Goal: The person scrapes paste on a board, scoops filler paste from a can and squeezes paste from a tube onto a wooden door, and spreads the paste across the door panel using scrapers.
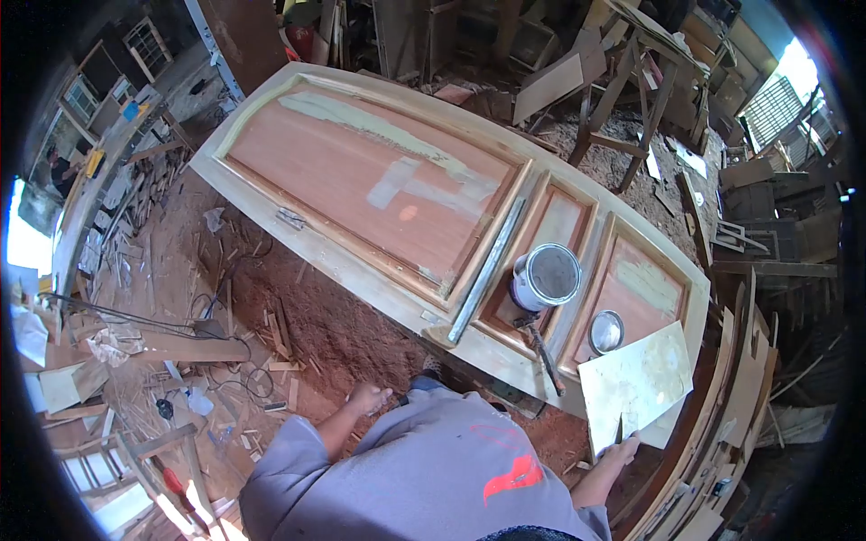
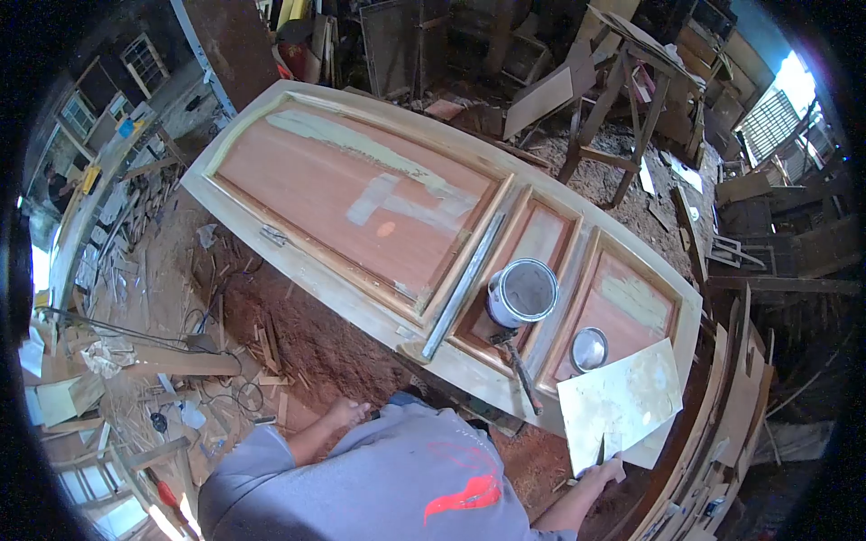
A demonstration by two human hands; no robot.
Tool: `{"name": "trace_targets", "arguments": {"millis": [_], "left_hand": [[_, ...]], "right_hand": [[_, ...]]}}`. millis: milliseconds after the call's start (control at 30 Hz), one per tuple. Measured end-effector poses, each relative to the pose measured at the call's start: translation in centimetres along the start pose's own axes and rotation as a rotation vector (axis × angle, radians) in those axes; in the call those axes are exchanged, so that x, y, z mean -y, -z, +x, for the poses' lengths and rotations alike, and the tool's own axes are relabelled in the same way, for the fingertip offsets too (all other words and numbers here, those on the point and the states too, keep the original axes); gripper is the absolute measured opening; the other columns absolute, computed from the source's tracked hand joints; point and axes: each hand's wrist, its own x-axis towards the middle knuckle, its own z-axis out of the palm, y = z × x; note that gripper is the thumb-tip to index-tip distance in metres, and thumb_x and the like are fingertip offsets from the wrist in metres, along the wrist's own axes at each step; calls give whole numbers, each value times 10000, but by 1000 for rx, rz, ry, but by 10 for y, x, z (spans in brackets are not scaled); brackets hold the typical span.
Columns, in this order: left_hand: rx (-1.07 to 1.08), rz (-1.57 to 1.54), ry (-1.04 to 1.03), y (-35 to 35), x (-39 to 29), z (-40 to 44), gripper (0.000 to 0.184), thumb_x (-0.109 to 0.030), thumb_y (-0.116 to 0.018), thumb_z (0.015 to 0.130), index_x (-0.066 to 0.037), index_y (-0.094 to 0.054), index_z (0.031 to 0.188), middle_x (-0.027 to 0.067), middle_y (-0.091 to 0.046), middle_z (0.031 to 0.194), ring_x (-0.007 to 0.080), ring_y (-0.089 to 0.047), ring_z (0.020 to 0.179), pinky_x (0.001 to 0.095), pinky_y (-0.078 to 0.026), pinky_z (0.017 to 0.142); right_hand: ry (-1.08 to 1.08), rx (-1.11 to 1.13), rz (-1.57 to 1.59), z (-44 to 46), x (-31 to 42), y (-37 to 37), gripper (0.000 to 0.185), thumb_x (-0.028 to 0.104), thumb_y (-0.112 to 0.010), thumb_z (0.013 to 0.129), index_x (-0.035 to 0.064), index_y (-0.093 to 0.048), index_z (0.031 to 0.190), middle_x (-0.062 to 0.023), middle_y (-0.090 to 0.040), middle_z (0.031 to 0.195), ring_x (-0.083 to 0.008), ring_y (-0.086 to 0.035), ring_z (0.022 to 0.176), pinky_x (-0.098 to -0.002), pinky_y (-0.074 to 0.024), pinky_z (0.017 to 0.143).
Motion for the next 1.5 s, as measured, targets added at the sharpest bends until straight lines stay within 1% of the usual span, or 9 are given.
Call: {"name": "trace_targets", "arguments": {"millis": [200, 300, 500, 600, 733, 767, 1067, 1267, 1500], "left_hand": [[514, -895, 127, -28, -10, -72, 460, -473, -711, 979, -55, -756, 1165, 98, -785, 950, 196, -734, 820, 339, -585, 764], [625, -1055, 121, -13, -79, -157, 448, -425, -705, 994, -42, -733, 1224, 119, -787, 985, 220, -751, 864, 352, -596, 817], [-208, -605, -388, 38, -68, -133, 298, -178, -735, 978, -2, -721, 1218, 103, -776, 991, 182, -741, 900, 316, -590, 782], [-369, -384, -542, 57, -106, -125, 259, -184, -774, 949, 0, -760, 1130, 87, -770, 964, 129, -715, 873, 288, -572, 800], [-495, -202, -811, 44, -188, -131, 270, -211, -792, 934, 3, -764, 1097, 72, -772, 968, 103, -695, 869, 274, -560, 828], [-423, -195, -814, 40, -203, -122, 273, -210, -792, 932, 1, -762, 1103, 71, -774, 976, 109, -697, 879, 283, -562, 831], [-45, 199, -1072, 31, -362, -58, 429, -274, -798, 904, -37, -701, 1248, 123, -729, 1156, 228, -720, 969, 356, -570, 878], [253, -77, -1045, 19, -448, -23, 567, -320, -786, 925, 11, -591, 1343, 167, -708, 1180, 245, -705, 1049, 377, -559, 935], [210, -24, -1030, 4, -481, 15, 538, -347, -788, 934, 38, -573, 1240, 194, -695, 1125, 254, -713, 998, 387, -570, 876]], "right_hand": [[96, 574, 347, 41, -12, -9, 511, 352, -463, 1081, -49, -591, 1370, -170, -679, 1280, -321, -691, 1117, -444, -569, 997], [196, 396, 214, 59, -19, -9, 489, 305, -542, 1076, -96, -594, 1352, -177, -683, 1286, -312, -695, 1126, -432, -583, 968], [423, 21, 248, -9, -8, -15, 518, 318, -617, 1059, -123, -597, 1329, -178, -686, 1292, -302, -698, 1096, -416, -586, 903], [470, 81, 292, -18, -10, -20, 515, 314, -614, 1061, -123, -594, 1332, -188, -678, 1306, -309, -690, 1113, -421, -577, 927], [440, 373, 232, -84, -3, -36, 430, 299, -571, 1065, 19, -550, 1391, -125, -689, 1155, -242, -728, 838, -338, -592, 624], [401, 407, 237, -100, -2, -45, 414, 274, -546, 1066, 82, -513, 1431, -106, -682, 1123, -222, -719, 758, -292, -555, 521], [403, 609, 243, -161, -67, -112, 359, 143, -577, 1045, 28, -528, 1381, -125, -661, 1183, -259, -720, 872, -392, -666, 683], [362, 572, 127, -256, -104, -139, 304, 110, -595, 1046, -5, -573, 1326, -111, -678, 1137, -242, -718, 916, -379, -661, 680], [366, 457, 143, -296, -146, -115, 291, 146, -595, 1058, 5, -597, 1313, -112, -703, 1170, -245, -737, 912, -377, -652, 733]]}}
